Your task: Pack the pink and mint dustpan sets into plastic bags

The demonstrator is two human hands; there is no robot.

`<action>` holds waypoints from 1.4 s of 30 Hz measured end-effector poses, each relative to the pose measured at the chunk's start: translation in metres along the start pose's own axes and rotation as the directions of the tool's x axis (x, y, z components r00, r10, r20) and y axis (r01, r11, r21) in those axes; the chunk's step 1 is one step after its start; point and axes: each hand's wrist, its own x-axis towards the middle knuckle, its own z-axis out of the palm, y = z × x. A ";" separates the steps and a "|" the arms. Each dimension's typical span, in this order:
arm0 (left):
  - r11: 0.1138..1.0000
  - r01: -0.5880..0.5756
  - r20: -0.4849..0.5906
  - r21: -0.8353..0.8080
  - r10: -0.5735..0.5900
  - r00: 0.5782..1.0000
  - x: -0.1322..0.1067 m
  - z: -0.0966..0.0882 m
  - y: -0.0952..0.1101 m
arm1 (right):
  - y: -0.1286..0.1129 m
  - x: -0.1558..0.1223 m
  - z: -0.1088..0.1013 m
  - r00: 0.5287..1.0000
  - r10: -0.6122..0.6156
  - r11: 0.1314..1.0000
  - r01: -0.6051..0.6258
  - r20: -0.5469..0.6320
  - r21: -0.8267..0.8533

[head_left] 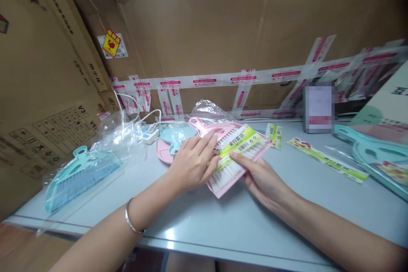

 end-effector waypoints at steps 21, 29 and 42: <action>0.886 0.248 -0.276 -0.392 -0.370 0.887 -0.004 -0.006 -0.014 | -0.003 0.008 -0.004 0.999 0.041 0.992 -0.041 0.002 0.121; -0.327 0.527 0.595 -0.784 -0.638 0.489 0.010 0.009 -0.014 | 0.000 0.005 -0.002 0.999 0.034 0.985 -0.038 0.025 0.171; -0.355 0.434 0.555 -0.828 -0.412 0.722 0.002 0.015 0.008 | 0.000 0.006 -0.002 0.993 -0.061 0.993 0.050 0.103 0.111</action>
